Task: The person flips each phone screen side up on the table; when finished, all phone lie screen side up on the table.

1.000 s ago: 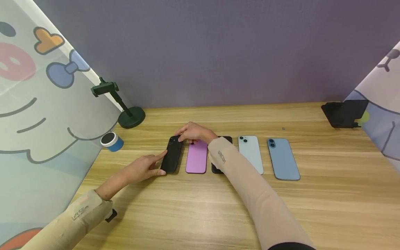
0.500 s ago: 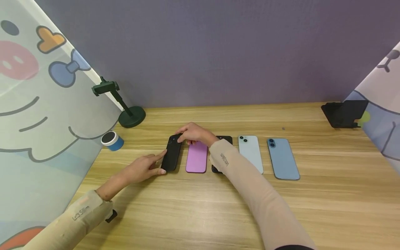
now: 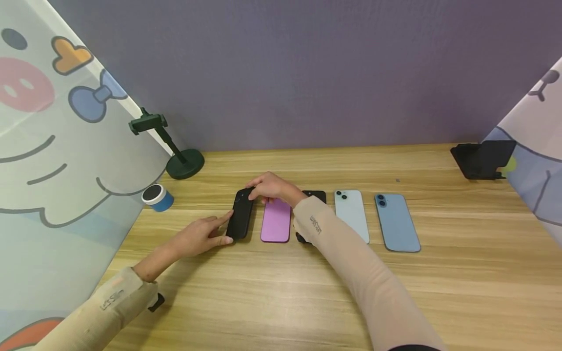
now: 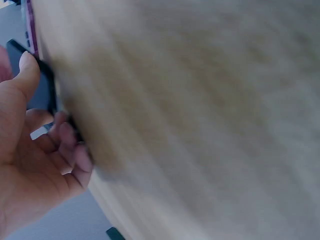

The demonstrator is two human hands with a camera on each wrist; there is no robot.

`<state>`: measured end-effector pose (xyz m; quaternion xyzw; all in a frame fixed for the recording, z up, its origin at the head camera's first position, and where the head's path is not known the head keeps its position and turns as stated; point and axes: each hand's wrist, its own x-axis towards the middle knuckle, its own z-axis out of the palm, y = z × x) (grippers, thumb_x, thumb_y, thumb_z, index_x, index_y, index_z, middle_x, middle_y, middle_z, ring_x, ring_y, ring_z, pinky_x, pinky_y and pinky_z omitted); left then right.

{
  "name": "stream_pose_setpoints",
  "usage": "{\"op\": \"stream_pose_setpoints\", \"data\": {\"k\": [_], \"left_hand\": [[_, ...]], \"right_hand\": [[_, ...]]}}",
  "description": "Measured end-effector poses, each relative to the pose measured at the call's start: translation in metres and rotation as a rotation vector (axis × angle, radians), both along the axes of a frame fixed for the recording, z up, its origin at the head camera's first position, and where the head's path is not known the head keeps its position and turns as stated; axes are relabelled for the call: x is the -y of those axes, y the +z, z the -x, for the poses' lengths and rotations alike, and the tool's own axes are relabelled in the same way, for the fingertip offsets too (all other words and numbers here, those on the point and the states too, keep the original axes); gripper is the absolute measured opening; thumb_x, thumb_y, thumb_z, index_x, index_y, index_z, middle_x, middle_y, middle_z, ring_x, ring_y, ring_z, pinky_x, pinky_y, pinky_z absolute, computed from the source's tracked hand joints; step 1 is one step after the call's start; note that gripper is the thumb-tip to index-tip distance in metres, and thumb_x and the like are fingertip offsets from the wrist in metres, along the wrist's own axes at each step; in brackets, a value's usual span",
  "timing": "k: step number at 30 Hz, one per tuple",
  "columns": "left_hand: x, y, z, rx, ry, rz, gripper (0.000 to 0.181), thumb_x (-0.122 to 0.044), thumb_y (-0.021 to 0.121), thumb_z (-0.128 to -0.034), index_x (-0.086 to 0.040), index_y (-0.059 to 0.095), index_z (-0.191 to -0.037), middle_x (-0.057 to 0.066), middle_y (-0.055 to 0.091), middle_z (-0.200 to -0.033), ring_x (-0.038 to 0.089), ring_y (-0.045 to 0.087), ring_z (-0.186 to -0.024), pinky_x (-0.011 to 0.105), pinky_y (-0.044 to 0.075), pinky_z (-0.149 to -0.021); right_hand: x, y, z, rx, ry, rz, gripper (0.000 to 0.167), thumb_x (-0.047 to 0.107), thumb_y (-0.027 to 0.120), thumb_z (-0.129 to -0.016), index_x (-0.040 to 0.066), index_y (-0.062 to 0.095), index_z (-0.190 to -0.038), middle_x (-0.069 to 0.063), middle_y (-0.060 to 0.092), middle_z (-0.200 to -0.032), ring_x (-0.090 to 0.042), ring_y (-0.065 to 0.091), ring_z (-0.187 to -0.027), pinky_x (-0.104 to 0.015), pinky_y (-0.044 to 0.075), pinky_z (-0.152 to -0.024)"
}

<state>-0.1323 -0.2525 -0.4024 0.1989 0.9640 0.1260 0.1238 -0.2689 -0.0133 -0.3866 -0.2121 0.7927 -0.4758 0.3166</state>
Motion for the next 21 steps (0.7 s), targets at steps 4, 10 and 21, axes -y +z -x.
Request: {"op": "stream_pose_setpoints", "data": {"k": [4, 10, 21], "left_hand": [[-0.004, 0.004, -0.004, -0.035, 0.042, -0.018, 0.083, -0.061, 0.057, -0.0947, -0.015, 0.031, -0.159, -0.002, 0.052, -0.083, 0.010, 0.045, -0.068, 0.028, 0.041, -0.065], [-0.022, 0.006, -0.011, -0.144, 0.114, -0.163, 0.074, -0.054, 0.059, -0.0968, -0.014, 0.038, -0.155, -0.001, 0.056, -0.089, 0.008, 0.048, -0.070, 0.024, 0.044, -0.063], [-0.044, 0.002, -0.017, -0.193, 0.072, -0.112, 0.078, -0.052, 0.069, -0.0908, -0.018, 0.040, -0.155, 0.002, 0.063, -0.093, 0.009, 0.050, -0.070, 0.021, 0.042, -0.060]], "right_hand": [[0.001, 0.002, -0.001, -0.003, -0.005, -0.010, 0.047, 0.016, 0.071, -0.091, 0.015, 0.063, -0.138, -0.008, 0.063, -0.067, -0.011, 0.050, -0.050, -0.025, 0.042, -0.050], [0.002, 0.005, -0.003, -0.001, -0.012, -0.021, 0.048, 0.016, 0.071, -0.090, 0.014, 0.063, -0.138, -0.008, 0.062, -0.064, -0.011, 0.051, -0.051, -0.025, 0.042, -0.050], [0.003, 0.006, -0.003, 0.005, -0.019, -0.029, 0.050, 0.015, 0.071, -0.090, 0.013, 0.062, -0.139, -0.007, 0.060, -0.059, -0.012, 0.051, -0.049, -0.026, 0.042, -0.049]]}}
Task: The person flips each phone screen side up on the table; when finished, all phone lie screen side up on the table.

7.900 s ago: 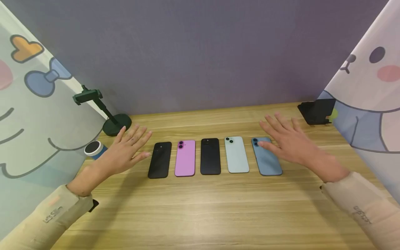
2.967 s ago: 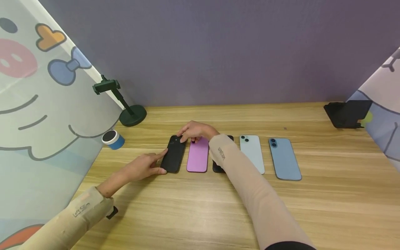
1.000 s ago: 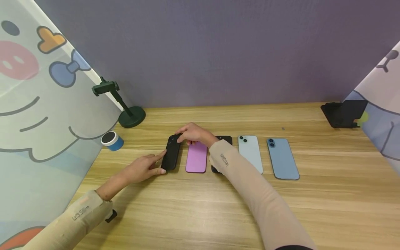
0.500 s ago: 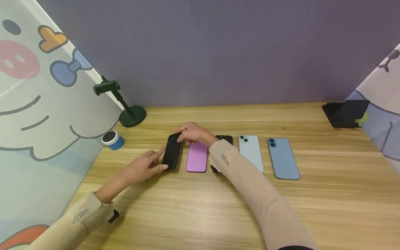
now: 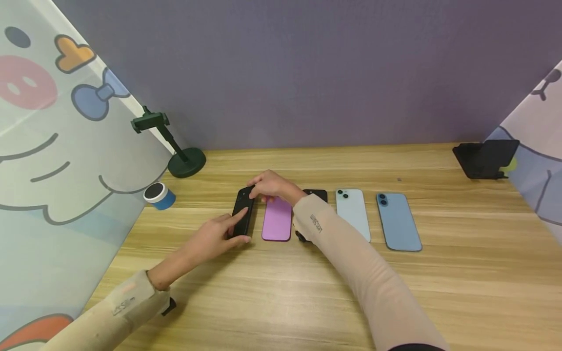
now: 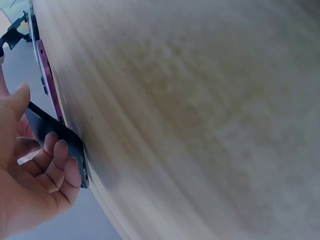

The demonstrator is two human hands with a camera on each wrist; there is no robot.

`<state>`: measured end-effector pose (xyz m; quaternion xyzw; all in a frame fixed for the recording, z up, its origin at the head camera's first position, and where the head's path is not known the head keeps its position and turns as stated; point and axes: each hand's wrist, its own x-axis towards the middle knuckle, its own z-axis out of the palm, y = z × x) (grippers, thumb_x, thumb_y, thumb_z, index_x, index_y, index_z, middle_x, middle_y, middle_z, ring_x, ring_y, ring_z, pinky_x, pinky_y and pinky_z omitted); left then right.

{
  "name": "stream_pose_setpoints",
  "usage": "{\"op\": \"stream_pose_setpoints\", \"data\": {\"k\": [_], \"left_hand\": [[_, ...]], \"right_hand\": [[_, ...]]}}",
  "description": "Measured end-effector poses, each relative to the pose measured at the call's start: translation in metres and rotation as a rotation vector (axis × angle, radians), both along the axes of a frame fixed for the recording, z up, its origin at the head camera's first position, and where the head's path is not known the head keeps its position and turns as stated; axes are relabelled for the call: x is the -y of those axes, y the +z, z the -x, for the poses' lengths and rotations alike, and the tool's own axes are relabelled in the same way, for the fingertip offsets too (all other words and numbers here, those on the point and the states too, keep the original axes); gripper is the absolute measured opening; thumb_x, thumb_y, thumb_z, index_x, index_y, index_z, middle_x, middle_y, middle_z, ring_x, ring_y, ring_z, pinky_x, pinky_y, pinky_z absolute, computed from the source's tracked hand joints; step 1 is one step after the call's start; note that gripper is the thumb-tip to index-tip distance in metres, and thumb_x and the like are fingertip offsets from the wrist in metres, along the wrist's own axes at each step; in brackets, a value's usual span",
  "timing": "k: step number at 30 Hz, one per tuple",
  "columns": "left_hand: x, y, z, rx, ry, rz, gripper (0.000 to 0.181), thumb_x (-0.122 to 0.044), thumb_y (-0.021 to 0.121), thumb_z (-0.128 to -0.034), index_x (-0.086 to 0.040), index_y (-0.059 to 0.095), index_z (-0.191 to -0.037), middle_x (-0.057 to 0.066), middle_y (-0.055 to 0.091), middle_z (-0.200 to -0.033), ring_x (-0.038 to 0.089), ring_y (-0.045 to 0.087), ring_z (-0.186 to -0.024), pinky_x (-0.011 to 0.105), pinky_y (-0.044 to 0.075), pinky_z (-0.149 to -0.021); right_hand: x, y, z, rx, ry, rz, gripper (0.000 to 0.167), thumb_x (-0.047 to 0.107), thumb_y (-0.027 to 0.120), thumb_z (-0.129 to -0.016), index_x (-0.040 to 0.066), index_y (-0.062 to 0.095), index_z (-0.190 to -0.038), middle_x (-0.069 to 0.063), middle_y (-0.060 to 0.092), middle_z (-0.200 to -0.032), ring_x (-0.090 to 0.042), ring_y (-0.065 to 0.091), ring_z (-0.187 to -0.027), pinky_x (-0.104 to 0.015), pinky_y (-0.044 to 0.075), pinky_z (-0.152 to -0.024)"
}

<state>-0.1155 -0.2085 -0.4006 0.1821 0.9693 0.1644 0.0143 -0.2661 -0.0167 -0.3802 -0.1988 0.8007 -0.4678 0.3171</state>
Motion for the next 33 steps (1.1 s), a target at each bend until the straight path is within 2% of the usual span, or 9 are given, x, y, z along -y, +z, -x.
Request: {"op": "stream_pose_setpoints", "data": {"k": [4, 9, 15, 21, 26, 33], "left_hand": [[-0.0037, -0.0006, -0.0006, 0.005, 0.006, 0.026, 0.082, -0.052, 0.071, -0.0890, -0.017, 0.039, -0.155, 0.007, 0.066, -0.102, 0.011, 0.052, -0.072, 0.023, 0.044, -0.062], [-0.0066, -0.0012, -0.0013, -0.015, 0.009, 0.046, 0.081, -0.051, 0.071, -0.0897, -0.015, 0.039, -0.155, 0.006, 0.066, -0.098, 0.011, 0.050, -0.071, 0.025, 0.044, -0.062], [-0.0070, -0.0021, -0.0006, -0.038, -0.012, 0.041, 0.076, -0.047, 0.069, -0.0929, -0.014, 0.040, -0.155, 0.002, 0.061, -0.086, 0.009, 0.047, -0.065, 0.021, 0.039, -0.056], [-0.0043, -0.0028, -0.0012, -0.075, -0.045, -0.023, 0.071, -0.040, 0.069, -0.0947, -0.009, 0.042, -0.153, -0.001, 0.059, -0.080, 0.006, 0.046, -0.062, 0.018, 0.039, -0.054], [-0.0006, -0.0059, -0.0014, -0.099, -0.067, -0.085, 0.067, -0.036, 0.069, -0.0957, -0.007, 0.044, -0.151, -0.004, 0.056, -0.074, 0.002, 0.043, -0.059, 0.017, 0.039, -0.052], [0.0021, -0.0024, -0.0022, -0.098, -0.042, -0.168, 0.061, -0.028, 0.069, -0.0964, -0.007, 0.046, -0.149, -0.009, 0.050, -0.065, -0.001, 0.039, -0.053, 0.017, 0.037, -0.048]], "right_hand": [[0.0006, 0.0013, -0.0001, -0.004, 0.005, -0.007, 0.051, 0.015, 0.071, -0.090, 0.012, 0.061, -0.140, -0.007, 0.061, -0.059, -0.011, 0.051, -0.050, -0.025, 0.042, -0.049], [0.0006, 0.0014, 0.0002, -0.018, 0.014, -0.013, 0.050, 0.015, 0.071, -0.089, 0.011, 0.062, -0.139, -0.005, 0.061, -0.057, -0.011, 0.052, -0.050, -0.025, 0.042, -0.049], [0.0012, 0.0011, 0.0000, -0.008, 0.007, -0.010, 0.051, 0.016, 0.071, -0.090, 0.011, 0.061, -0.139, -0.005, 0.060, -0.057, -0.012, 0.050, -0.049, -0.025, 0.041, -0.048], [0.0017, -0.0004, -0.0007, 0.021, 0.000, 0.022, 0.054, 0.017, 0.071, -0.091, 0.009, 0.057, -0.143, -0.005, 0.061, -0.061, -0.012, 0.052, -0.051, -0.025, 0.042, -0.051], [0.0002, 0.0003, -0.0033, 0.004, 0.017, 0.040, 0.055, 0.020, 0.070, -0.094, 0.009, 0.054, -0.145, -0.009, 0.061, -0.062, -0.014, 0.050, -0.053, -0.027, 0.042, -0.053], [-0.0017, -0.0001, -0.0049, -0.037, 0.025, 0.063, 0.056, 0.028, 0.067, -0.097, 0.014, 0.051, -0.149, -0.011, 0.064, -0.076, -0.016, 0.052, -0.059, -0.030, 0.045, -0.058]]}}
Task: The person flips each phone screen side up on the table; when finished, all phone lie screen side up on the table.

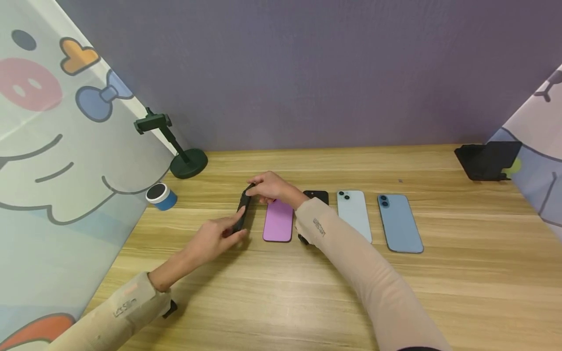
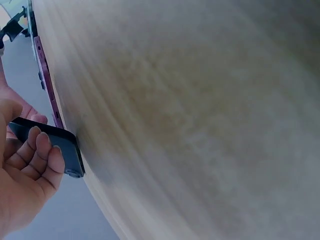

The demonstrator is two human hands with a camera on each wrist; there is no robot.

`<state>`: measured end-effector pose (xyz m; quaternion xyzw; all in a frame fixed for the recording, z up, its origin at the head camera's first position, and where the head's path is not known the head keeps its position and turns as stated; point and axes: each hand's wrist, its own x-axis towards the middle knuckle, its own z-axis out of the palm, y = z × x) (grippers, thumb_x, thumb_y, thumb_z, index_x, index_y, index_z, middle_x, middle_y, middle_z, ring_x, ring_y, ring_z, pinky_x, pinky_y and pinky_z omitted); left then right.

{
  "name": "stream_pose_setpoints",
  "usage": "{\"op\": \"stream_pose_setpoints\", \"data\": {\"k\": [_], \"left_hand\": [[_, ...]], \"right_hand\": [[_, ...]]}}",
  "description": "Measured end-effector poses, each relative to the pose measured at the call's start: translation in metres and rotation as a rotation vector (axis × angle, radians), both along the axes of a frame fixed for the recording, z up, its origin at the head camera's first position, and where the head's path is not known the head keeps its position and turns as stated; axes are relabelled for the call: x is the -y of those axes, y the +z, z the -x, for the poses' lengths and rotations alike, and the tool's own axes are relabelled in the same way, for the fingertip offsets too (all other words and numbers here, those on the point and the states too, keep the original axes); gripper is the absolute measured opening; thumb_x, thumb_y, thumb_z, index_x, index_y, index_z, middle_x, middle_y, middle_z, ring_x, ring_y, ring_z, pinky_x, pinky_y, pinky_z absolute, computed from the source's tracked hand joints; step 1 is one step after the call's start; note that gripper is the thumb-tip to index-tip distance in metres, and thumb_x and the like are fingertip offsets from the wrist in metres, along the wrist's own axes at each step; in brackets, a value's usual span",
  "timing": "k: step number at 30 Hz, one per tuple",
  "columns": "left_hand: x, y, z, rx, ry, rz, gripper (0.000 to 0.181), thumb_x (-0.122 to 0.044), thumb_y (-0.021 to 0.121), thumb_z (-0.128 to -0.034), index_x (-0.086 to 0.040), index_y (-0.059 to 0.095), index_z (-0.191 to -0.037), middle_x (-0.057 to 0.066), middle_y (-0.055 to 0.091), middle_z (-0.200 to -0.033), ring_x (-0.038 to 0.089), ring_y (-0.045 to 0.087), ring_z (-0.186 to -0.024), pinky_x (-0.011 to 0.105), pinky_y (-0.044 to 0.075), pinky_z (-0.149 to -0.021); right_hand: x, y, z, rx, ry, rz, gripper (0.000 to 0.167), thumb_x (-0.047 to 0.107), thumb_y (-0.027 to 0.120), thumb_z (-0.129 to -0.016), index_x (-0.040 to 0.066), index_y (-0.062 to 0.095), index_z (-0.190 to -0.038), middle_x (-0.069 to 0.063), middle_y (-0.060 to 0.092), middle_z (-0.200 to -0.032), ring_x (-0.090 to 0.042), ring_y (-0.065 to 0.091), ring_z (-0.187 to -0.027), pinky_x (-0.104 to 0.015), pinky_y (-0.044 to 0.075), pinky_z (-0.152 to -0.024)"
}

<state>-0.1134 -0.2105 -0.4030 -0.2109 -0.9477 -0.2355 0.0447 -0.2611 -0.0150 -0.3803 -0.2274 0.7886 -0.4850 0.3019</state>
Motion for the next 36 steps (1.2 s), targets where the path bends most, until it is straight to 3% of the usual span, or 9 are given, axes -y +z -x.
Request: {"op": "stream_pose_setpoints", "data": {"k": [4, 10, 13, 18, 24, 26, 31, 36], "left_hand": [[0.002, 0.004, 0.000, 0.002, 0.021, -0.023, 0.057, -0.024, 0.066, -0.0982, -0.006, 0.047, -0.148, -0.009, 0.050, -0.064, -0.001, 0.038, -0.052, 0.018, 0.037, -0.047], [0.005, 0.011, 0.000, -0.023, 0.057, 0.020, 0.055, -0.014, 0.062, -0.0983, -0.003, 0.046, -0.149, -0.006, 0.051, -0.064, 0.001, 0.038, -0.051, 0.019, 0.036, -0.046], [0.006, 0.014, 0.000, 0.008, 0.096, 0.021, 0.056, -0.013, 0.059, -0.0989, -0.003, 0.043, -0.152, -0.003, 0.055, -0.066, 0.003, 0.042, -0.050, 0.019, 0.037, -0.045], [0.010, 0.015, 0.001, 0.079, 0.158, -0.026, 0.057, -0.015, 0.058, -0.1006, -0.007, 0.040, -0.154, 0.000, 0.058, -0.067, 0.006, 0.044, -0.049, 0.021, 0.039, -0.045], [0.016, 0.009, 0.004, 0.100, 0.229, -0.166, 0.052, -0.017, 0.060, -0.1010, -0.009, 0.046, -0.151, -0.003, 0.049, -0.058, 0.006, 0.038, -0.046, 0.023, 0.036, -0.046], [0.018, 0.007, 0.005, 0.112, 0.251, -0.220, 0.050, -0.017, 0.059, -0.1012, -0.009, 0.048, -0.150, -0.002, 0.052, -0.059, 0.007, 0.041, -0.048, 0.024, 0.037, -0.048], [0.019, 0.004, 0.006, 0.197, 0.314, -0.378, 0.049, -0.018, 0.056, -0.1027, -0.010, 0.048, -0.150, 0.009, 0.066, -0.072, 0.018, 0.063, -0.062, 0.024, 0.047, -0.058], [0.017, 0.002, 0.007, 0.280, 0.391, -0.580, 0.046, -0.014, 0.054, -0.1031, -0.008, 0.049, -0.149, 0.013, 0.066, -0.077, 0.022, 0.068, -0.070, 0.026, 0.055, -0.067]], "right_hand": [[0.000, -0.003, 0.001, -0.014, -0.008, 0.021, 0.058, 0.032, 0.067, -0.097, 0.018, 0.049, -0.150, -0.013, 0.065, -0.092, -0.020, 0.054, -0.064, -0.033, 0.044, -0.061], [-0.001, -0.001, 0.002, -0.040, -0.017, 0.030, 0.061, 0.037, 0.065, -0.097, 0.021, 0.045, -0.153, -0.005, 0.062, -0.119, -0.032, 0.065, -0.084, -0.036, 0.050, -0.065], [-0.001, 0.001, 0.003, -0.040, -0.027, 0.042, 0.061, 0.037, 0.065, -0.098, 0.023, 0.045, -0.153, -0.003, 0.060, -0.126, -0.037, 0.066, -0.093, -0.039, 0.051, -0.066], [-0.002, 0.003, 0.003, -0.038, -0.033, 0.053, 0.059, 0.038, 0.066, -0.097, 0.027, 0.046, -0.152, -0.003, 0.061, -0.125, -0.038, 0.065, -0.094, -0.042, 0.053, -0.068], [-0.007, 0.001, 0.001, -0.033, -0.024, 0.049, 0.060, 0.036, 0.066, -0.097, 0.025, 0.045, -0.153, -0.009, 0.064, -0.120, -0.039, 0.062, -0.086, -0.035, 0.050, -0.063], [-0.009, 0.001, 0.000, -0.029, -0.013, 0.051, 0.061, 0.034, 0.065, -0.098, 0.022, 0.043, -0.154, -0.013, 0.064, -0.122, -0.041, 0.062, -0.087, -0.033, 0.049, -0.062], [-0.011, 0.001, -0.003, 0.005, 0.010, 0.041, 0.067, 0.029, 0.063, -0.099, 0.015, 0.034, -0.158, -0.013, 0.063, -0.125, -0.040, 0.064, -0.090, -0.031, 0.048, -0.062], [-0.008, 0.001, -0.005, 0.055, 0.007, 0.010, 0.070, 0.027, 0.061, -0.101, 0.010, 0.028, -0.159, -0.013, 0.062, -0.129, -0.030, 0.069, -0.079, -0.029, 0.050, -0.058]]}}
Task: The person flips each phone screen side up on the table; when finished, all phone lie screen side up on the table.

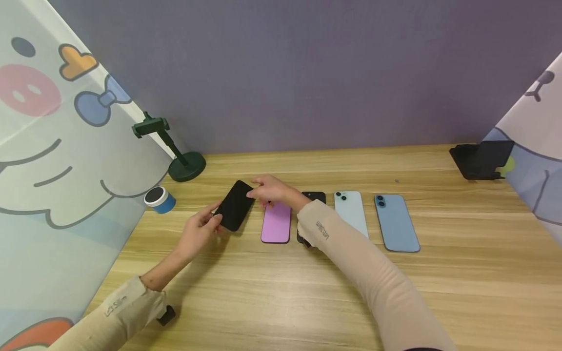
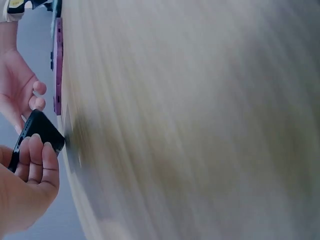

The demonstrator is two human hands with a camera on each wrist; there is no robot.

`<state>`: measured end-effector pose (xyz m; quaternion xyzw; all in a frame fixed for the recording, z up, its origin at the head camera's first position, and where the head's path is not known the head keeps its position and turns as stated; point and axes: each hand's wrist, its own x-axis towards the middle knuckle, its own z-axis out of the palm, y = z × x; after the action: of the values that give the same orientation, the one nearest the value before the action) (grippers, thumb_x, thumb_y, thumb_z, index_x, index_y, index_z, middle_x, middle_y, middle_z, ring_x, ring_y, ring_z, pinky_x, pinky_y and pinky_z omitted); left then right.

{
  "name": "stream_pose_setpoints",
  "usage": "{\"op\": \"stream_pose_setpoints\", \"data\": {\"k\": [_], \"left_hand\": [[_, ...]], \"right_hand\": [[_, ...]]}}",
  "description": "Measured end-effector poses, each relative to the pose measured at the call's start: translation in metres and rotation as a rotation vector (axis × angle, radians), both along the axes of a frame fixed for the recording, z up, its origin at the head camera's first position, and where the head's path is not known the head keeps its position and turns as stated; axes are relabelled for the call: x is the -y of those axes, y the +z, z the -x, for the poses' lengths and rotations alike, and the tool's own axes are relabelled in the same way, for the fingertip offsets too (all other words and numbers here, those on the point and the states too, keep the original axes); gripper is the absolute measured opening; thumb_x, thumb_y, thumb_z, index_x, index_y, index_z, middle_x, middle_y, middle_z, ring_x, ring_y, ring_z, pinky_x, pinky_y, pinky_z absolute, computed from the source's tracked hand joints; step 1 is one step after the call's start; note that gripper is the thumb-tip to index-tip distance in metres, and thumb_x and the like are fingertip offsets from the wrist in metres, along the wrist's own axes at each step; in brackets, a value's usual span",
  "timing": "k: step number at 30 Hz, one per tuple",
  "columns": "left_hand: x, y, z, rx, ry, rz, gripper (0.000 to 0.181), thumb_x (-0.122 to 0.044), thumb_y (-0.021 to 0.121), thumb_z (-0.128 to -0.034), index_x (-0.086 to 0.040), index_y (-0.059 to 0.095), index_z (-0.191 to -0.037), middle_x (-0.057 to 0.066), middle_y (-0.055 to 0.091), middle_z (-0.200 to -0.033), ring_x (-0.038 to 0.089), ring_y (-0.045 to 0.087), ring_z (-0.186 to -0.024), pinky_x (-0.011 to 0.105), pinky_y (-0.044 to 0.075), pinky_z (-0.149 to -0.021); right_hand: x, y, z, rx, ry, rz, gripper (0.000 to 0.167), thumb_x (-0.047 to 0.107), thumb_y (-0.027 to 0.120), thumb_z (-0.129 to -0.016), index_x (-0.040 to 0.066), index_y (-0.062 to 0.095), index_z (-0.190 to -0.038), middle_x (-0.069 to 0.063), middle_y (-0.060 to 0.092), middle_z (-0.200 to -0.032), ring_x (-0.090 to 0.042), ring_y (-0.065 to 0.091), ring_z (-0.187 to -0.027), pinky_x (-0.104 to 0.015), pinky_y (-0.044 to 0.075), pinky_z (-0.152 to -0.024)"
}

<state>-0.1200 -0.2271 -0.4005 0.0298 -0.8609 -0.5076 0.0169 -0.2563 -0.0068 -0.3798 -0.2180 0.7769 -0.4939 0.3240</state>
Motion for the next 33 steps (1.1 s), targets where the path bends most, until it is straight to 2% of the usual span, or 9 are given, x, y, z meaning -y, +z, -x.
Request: {"op": "stream_pose_setpoints", "data": {"k": [4, 7, 10, 13, 17, 20, 25, 29, 33], "left_hand": [[-0.001, -0.003, 0.000, 0.051, 0.054, -0.184, 0.047, -0.009, 0.052, -0.1035, -0.006, 0.047, -0.150, 0.006, 0.062, -0.077, 0.015, 0.067, -0.068, 0.028, 0.059, -0.073], [-0.002, -0.004, -0.001, 0.073, 0.072, -0.284, 0.048, -0.008, 0.050, -0.1041, -0.006, 0.043, -0.152, 0.001, 0.060, -0.077, 0.011, 0.066, -0.067, 0.027, 0.059, -0.073], [-0.002, -0.004, -0.002, 0.076, 0.064, -0.344, 0.051, -0.009, 0.050, -0.1047, -0.006, 0.039, -0.154, 0.000, 0.059, -0.078, 0.009, 0.066, -0.070, 0.026, 0.058, -0.075], [-0.002, -0.003, -0.002, 0.076, 0.037, -0.381, 0.053, -0.011, 0.050, -0.1051, -0.008, 0.035, -0.156, 0.000, 0.058, -0.081, 0.009, 0.066, -0.073, 0.026, 0.058, -0.078], [0.001, -0.002, -0.002, 0.083, -0.012, -0.389, 0.057, -0.013, 0.051, -0.1052, -0.010, 0.031, -0.158, 0.001, 0.060, -0.083, 0.010, 0.067, -0.074, 0.027, 0.057, -0.081], [0.003, -0.003, -0.002, 0.094, -0.065, -0.375, 0.061, -0.013, 0.053, -0.1046, -0.010, 0.026, -0.160, 0.001, 0.064, -0.084, 0.011, 0.068, -0.075, 0.027, 0.057, -0.081], [0.005, -0.002, -0.002, 0.117, -0.143, -0.336, 0.065, -0.012, 0.054, -0.1038, -0.015, 0.023, -0.161, 0.007, 0.070, -0.087, 0.014, 0.071, -0.078, 0.030, 0.059, -0.081], [0.006, 0.000, 0.000, 0.128, -0.164, -0.271, 0.066, -0.014, 0.057, -0.1028, -0.018, 0.026, -0.160, 0.011, 0.069, -0.089, 0.017, 0.071, -0.081, 0.033, 0.059, -0.083], [0.009, 0.002, 0.001, 0.151, -0.180, -0.209, 0.069, -0.016, 0.060, -0.1011, -0.019, 0.025, -0.160, 0.008, 0.064, -0.085, 0.019, 0.069, -0.083, 0.033, 0.058, -0.084]], "right_hand": [[0.004, -0.001, -0.001, 0.071, -0.010, -0.020, 0.075, 0.029, 0.061, -0.101, 0.007, 0.021, -0.160, -0.019, 0.062, -0.133, -0.018, 0.069, -0.069, -0.027, 0.053, -0.058], [0.008, -0.004, -0.002, 0.132, -0.014, -0.011, 0.078, 0.030, 0.060, -0.101, 0.005, 0.016, -0.161, -0.021, 0.059, -0.138, -0.015, 0.068, -0.067, -0.026, 0.053, -0.059], [0.010, -0.006, -0.003, 0.165, -0.031, 0.025, 0.080, 0.029, 0.060, -0.101, 0.005, 0.014, -0.161, -0.020, 0.057, -0.140, -0.014, 0.068, -0.066, -0.025, 0.052, -0.057], [0.011, -0.007, -0.004, 0.185, -0.054, 0.077, 0.081, 0.027, 0.062, -0.100, 0.008, 0.014, -0.162, -0.021, 0.062, -0.126, -0.014, 0.065, -0.065, -0.024, 0.050, -0.056], [0.011, -0.009, -0.003, 0.186, -0.078, 0.132, 0.083, 0.023, 0.066, -0.098, 0.013, 0.015, -0.162, -0.013, 0.061, -0.107, -0.014, 0.061, -0.064, -0.024, 0.048, -0.056], [0.010, -0.011, -0.003, 0.175, -0.097, 0.161, 0.084, 0.019, 0.069, -0.096, 0.016, 0.018, -0.162, -0.006, 0.057, -0.107, -0.013, 0.059, -0.064, -0.024, 0.048, -0.055], [0.010, -0.013, -0.001, 0.162, -0.117, 0.190, 0.084, 0.012, 0.071, -0.093, 0.019, 0.023, -0.161, -0.003, 0.051, -0.101, -0.012, 0.057, -0.063, -0.022, 0.047, -0.053], [0.009, -0.013, 0.000, 0.159, -0.122, 0.196, 0.083, 0.009, 0.072, -0.093, 0.019, 0.025, -0.161, 0.000, 0.048, -0.093, -0.011, 0.057, -0.061, -0.022, 0.046, -0.051], [0.008, -0.013, 0.000, 0.158, -0.124, 0.205, 0.081, 0.009, 0.072, -0.092, 0.018, 0.028, -0.160, 0.001, 0.049, -0.091, -0.010, 0.056, -0.060, -0.022, 0.046, -0.050]]}}
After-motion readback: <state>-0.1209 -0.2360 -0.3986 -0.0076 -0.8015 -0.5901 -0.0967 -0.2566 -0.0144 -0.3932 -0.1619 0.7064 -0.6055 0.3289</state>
